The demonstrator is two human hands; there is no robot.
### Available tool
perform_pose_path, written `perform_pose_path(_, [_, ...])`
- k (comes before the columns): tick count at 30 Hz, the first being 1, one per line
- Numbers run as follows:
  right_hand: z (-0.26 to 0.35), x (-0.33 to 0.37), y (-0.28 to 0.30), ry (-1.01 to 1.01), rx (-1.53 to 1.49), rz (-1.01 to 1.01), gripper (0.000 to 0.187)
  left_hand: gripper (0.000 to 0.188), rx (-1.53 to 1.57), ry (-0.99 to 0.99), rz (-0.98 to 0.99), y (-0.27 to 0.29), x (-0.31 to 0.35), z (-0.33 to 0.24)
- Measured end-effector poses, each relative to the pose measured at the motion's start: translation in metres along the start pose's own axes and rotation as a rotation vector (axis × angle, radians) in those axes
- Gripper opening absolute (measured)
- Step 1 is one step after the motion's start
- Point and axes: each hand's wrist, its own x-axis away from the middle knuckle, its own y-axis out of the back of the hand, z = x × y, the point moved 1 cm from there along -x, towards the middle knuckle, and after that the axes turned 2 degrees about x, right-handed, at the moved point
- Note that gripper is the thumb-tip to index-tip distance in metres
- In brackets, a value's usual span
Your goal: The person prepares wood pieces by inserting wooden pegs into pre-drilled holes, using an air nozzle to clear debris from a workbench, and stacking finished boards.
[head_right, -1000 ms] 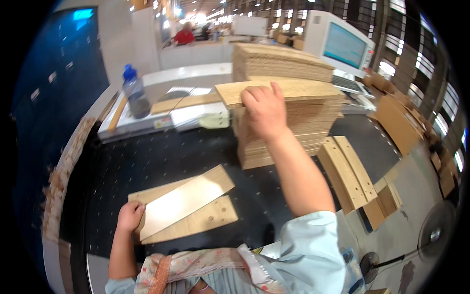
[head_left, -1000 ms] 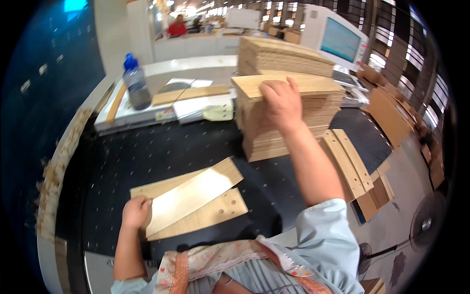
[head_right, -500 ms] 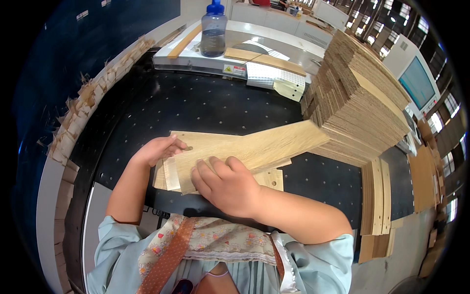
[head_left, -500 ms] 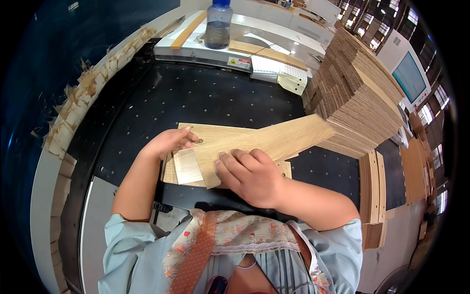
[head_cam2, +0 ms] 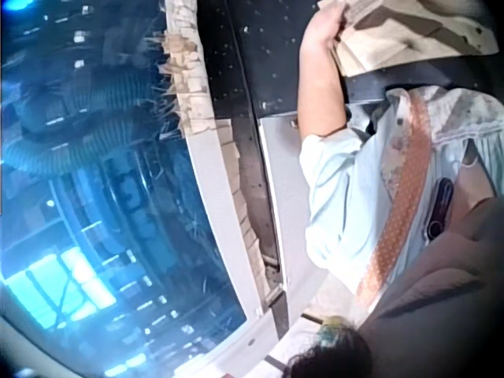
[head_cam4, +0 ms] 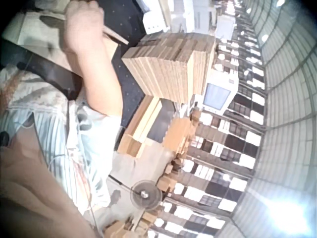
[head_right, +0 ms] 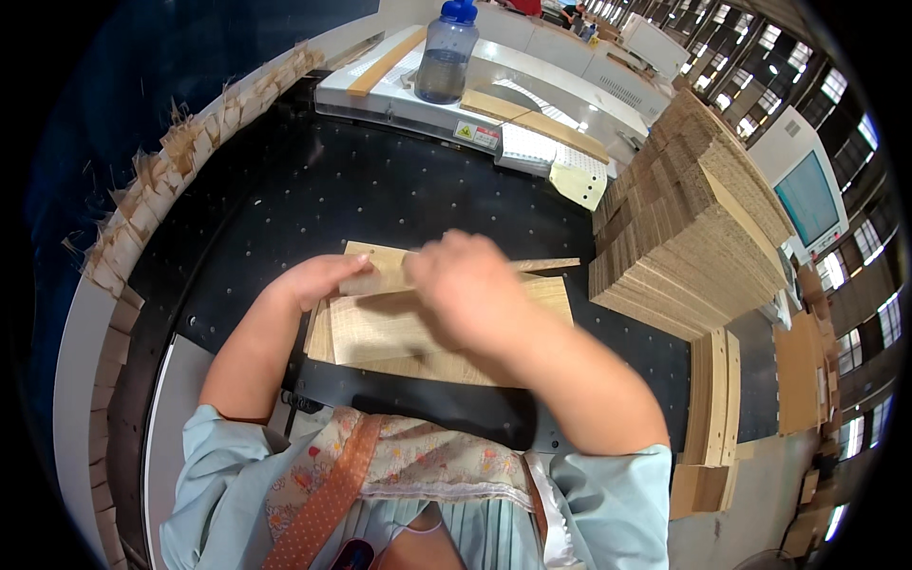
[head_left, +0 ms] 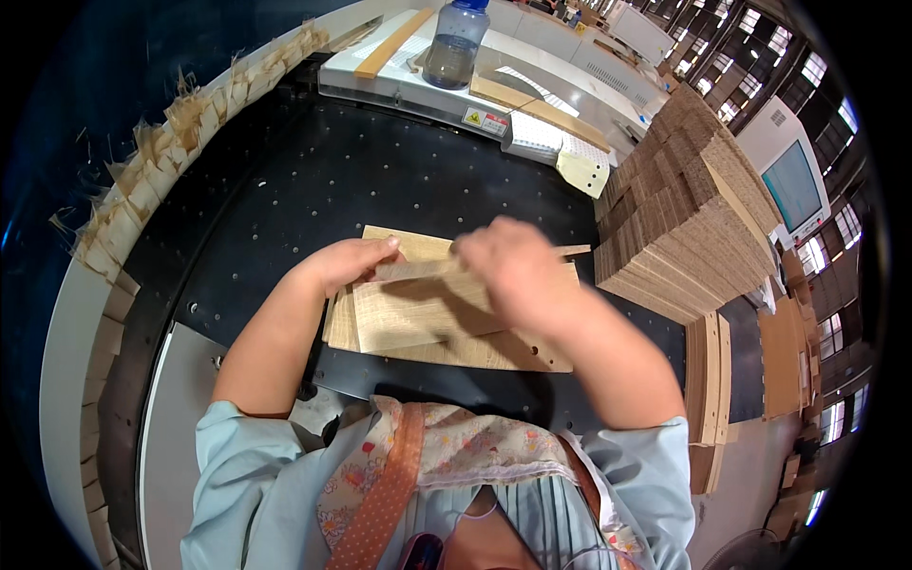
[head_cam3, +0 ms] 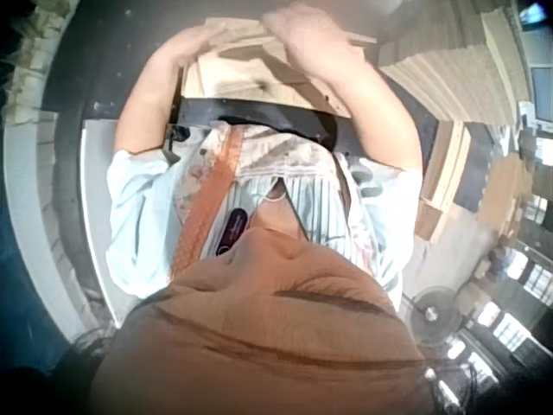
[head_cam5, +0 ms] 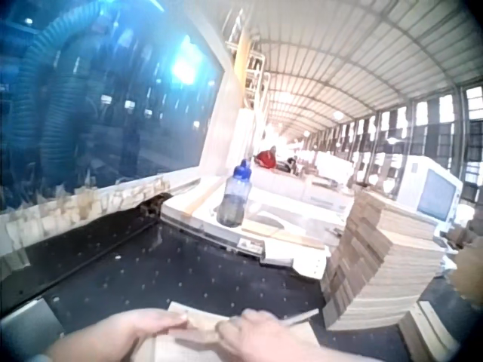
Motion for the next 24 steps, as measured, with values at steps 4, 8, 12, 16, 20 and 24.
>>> perform_pose_path(4, [-0.046, -0.036, 0.037, -0.111, -0.169, 0.25, 0.016, 0.05, 0.058, 0.055, 0.096, 0.008, -0.012, 0.008])
perform_pose_path(8, [-0.051, -0.059, 0.042, -0.313, -0.114, 0.549, 0.022, 0.048, 0.053, 0.044, 0.093, -0.001, -0.009, -0.001])
perform_pose_path(12, [-0.041, -0.079, 0.027, -0.232, -0.103, 0.666, 0.026, 0.051, 0.132, 0.035, 0.003, 0.0, -0.004, 0.002])
perform_pose_path(16, [-0.037, -0.09, 0.018, -0.243, -0.122, 0.772, 0.03, 0.058, 0.126, 0.071, -0.012, 0.005, -0.013, 0.01])
perform_pose_path(20, [-0.037, -0.096, 0.01, -0.224, -0.104, 0.812, 0.032, 0.059, 0.128, 0.096, -0.042, 0.006, -0.01, 0.006])
perform_pose_path(24, [-0.036, -0.1, -0.004, -0.224, -0.098, 0.848, 0.033, 0.058, 0.168, 0.061, -0.034, 0.005, -0.007, 0.006])
